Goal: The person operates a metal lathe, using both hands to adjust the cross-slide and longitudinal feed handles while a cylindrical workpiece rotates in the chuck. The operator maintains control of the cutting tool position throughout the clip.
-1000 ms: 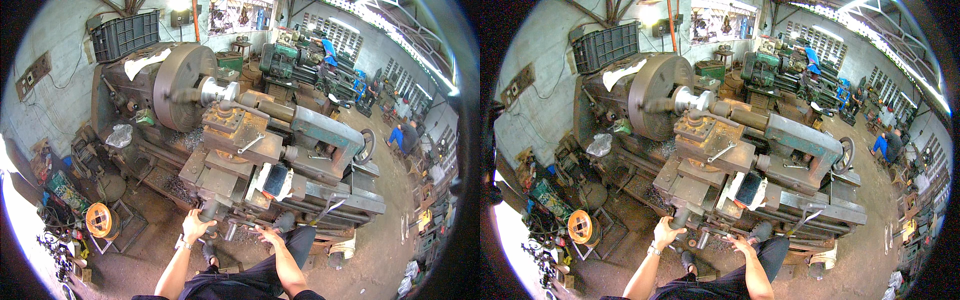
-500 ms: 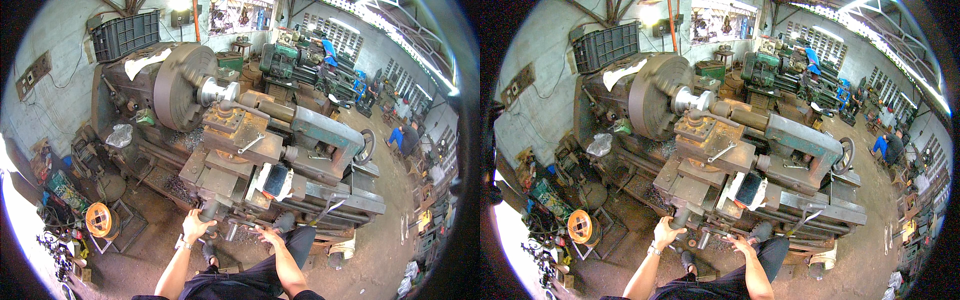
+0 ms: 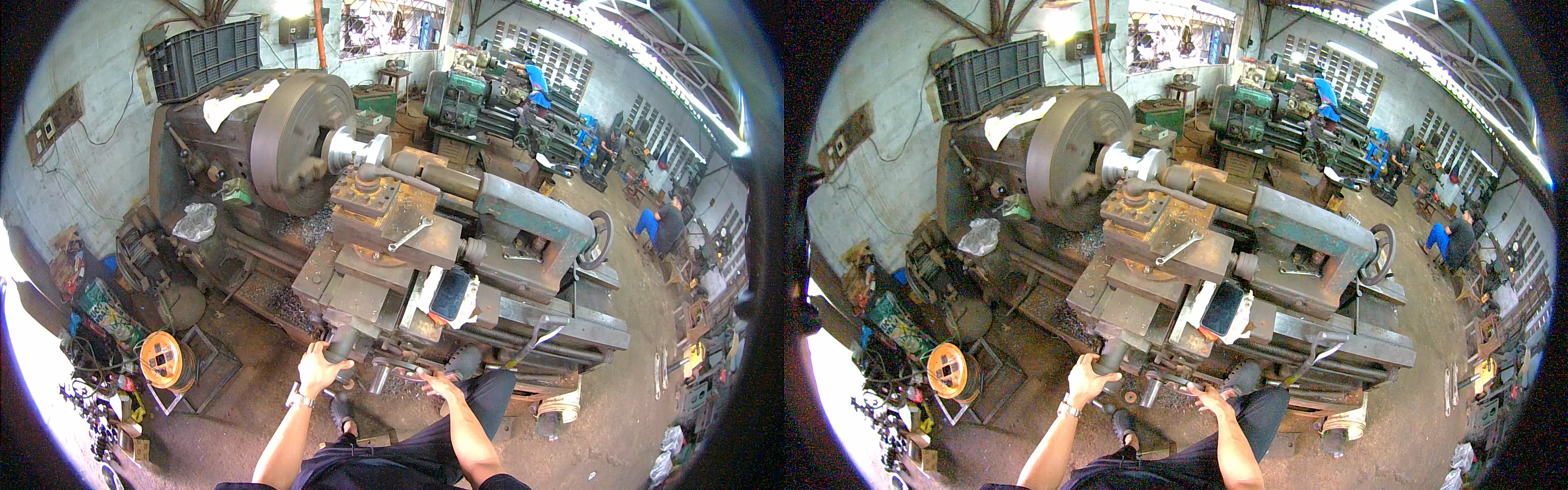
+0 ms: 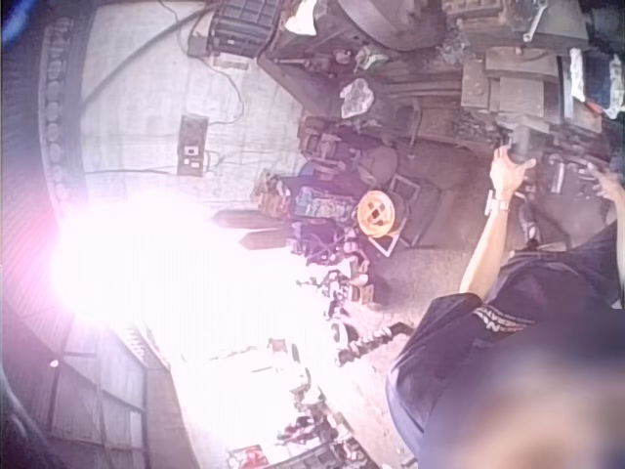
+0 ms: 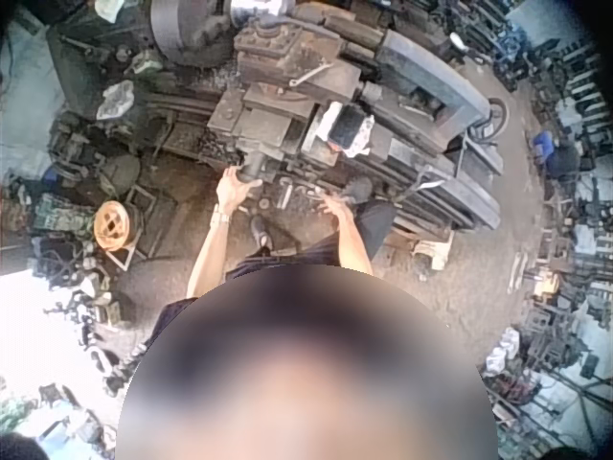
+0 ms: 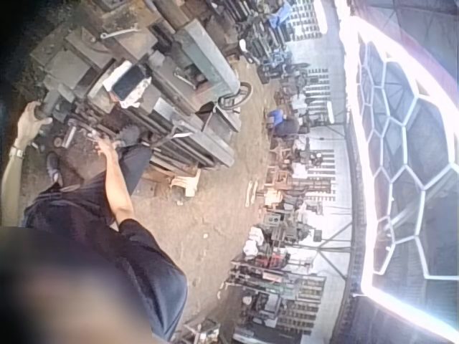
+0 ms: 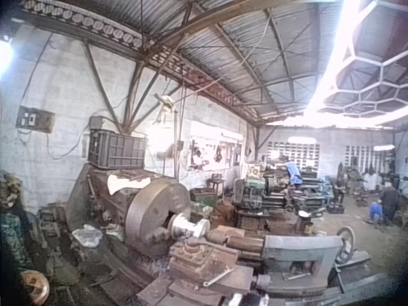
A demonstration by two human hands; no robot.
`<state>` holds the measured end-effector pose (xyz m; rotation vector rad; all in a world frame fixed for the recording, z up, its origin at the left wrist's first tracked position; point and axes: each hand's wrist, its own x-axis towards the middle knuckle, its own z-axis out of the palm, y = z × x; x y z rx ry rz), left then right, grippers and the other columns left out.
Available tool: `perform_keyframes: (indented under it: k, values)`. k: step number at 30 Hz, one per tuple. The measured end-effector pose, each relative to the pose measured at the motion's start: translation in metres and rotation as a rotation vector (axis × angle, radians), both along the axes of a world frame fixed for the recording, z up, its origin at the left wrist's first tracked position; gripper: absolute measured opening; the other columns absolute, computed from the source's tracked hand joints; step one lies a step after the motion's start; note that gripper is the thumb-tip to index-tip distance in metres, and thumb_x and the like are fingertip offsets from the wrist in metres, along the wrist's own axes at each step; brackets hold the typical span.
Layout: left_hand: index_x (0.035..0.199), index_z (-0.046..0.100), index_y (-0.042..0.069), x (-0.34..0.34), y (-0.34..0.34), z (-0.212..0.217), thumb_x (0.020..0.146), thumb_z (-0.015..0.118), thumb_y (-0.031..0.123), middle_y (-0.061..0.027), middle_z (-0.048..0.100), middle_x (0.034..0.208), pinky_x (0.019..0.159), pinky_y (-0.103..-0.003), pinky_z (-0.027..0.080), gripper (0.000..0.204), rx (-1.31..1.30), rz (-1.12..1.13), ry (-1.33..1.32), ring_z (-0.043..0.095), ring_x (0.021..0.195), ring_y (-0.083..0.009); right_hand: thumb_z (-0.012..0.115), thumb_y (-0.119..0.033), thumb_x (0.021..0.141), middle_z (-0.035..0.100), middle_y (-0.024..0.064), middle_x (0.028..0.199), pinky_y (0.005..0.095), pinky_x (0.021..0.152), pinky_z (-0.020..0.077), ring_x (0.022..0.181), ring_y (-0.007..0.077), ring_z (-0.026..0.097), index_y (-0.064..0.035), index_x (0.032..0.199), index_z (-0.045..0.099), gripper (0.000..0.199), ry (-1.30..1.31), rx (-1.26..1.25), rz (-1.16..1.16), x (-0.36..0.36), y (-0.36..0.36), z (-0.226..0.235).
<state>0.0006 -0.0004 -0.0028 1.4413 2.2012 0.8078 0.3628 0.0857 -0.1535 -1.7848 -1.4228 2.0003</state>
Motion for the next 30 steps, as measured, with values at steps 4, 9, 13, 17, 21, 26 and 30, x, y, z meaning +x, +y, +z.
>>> perform_keyframes:
  k: [4,9,13,17,21,26,30]
  values:
    - [0.117,0.064,0.002,0.001,0.0,0.002,0.061,0.089,0.056,-0.0173,0.066,0.115,0.093,-0.041,0.052,0.081,-0.011,-0.001,-0.008,0.064,0.109,-0.0347,0.064,-0.071,0.086,0.048,0.0199,0.146,0.043,0.082,0.0615,0.106,0.0267,0.067,0.0044,0.153,0.028,0.107,-0.037,-0.015,-0.007,0.001,0.001,-0.005]
    - [0.118,0.063,0.002,0.0,0.0,0.004,0.061,0.088,0.054,-0.0172,0.066,0.115,0.095,-0.043,0.052,0.081,-0.013,-0.002,-0.027,0.064,0.11,-0.036,0.065,-0.07,0.086,0.049,0.0197,0.146,0.043,0.081,0.0616,0.106,0.0267,0.067,0.003,0.152,0.03,0.105,0.022,-0.006,-0.003,0.001,0.0,0.001]
    - [0.117,0.063,0.002,0.001,0.0,0.003,0.061,0.088,0.054,-0.0172,0.066,0.115,0.095,-0.044,0.051,0.08,-0.017,0.006,-0.028,0.064,0.11,-0.0367,0.065,-0.069,0.086,0.05,0.0196,0.145,0.0439,0.082,0.0613,0.107,0.0275,0.067,0.0007,0.151,0.034,0.101,-0.013,-0.018,-0.027,-0.001,-0.002,0.009]
    - [0.117,0.063,0.002,0.001,0.0,0.002,0.061,0.088,0.055,-0.0169,0.066,0.114,0.094,-0.043,0.052,0.081,-0.015,0.0,-0.018,0.064,0.109,-0.036,0.065,-0.069,0.087,0.049,0.0191,0.145,0.0441,0.082,0.0613,0.108,0.0282,0.066,0.0003,0.151,0.035,0.099,0.011,-0.012,-0.024,-0.002,-0.003,0.01]
    - [0.117,0.063,0.003,0.0,0.0,0.002,0.061,0.088,0.057,-0.0164,0.066,0.114,0.092,-0.042,0.053,0.082,-0.011,-0.006,0.002,0.065,0.107,-0.0344,0.065,-0.068,0.087,0.048,0.0189,0.147,0.0437,0.081,0.0613,0.11,0.0294,0.066,0.0002,0.152,0.034,0.098,0.015,-0.024,-0.02,-0.001,-0.002,0.008]
    - [0.116,0.063,0.003,0.001,0.0,0.003,0.061,0.089,0.053,-0.0169,0.066,0.112,0.094,-0.044,0.052,0.079,-0.012,-0.001,-0.026,0.064,0.108,-0.0365,0.066,-0.068,0.086,0.048,0.0199,0.147,0.0424,0.081,0.0615,0.111,0.0305,0.065,0.0015,0.152,0.033,0.101,0.029,-0.028,-0.011,-0.001,-0.001,0.009]
    - [0.116,0.063,0.003,0.001,0.0,0.004,0.061,0.089,0.053,-0.0169,0.066,0.112,0.093,-0.044,0.052,0.078,-0.008,0.004,-0.024,0.065,0.107,-0.0368,0.066,-0.068,0.086,0.048,0.021,0.146,0.0424,0.081,0.0618,0.11,0.0311,0.066,0.0039,0.151,0.032,0.103,0.002,-0.014,-0.029,-0.002,-0.002,0.01]
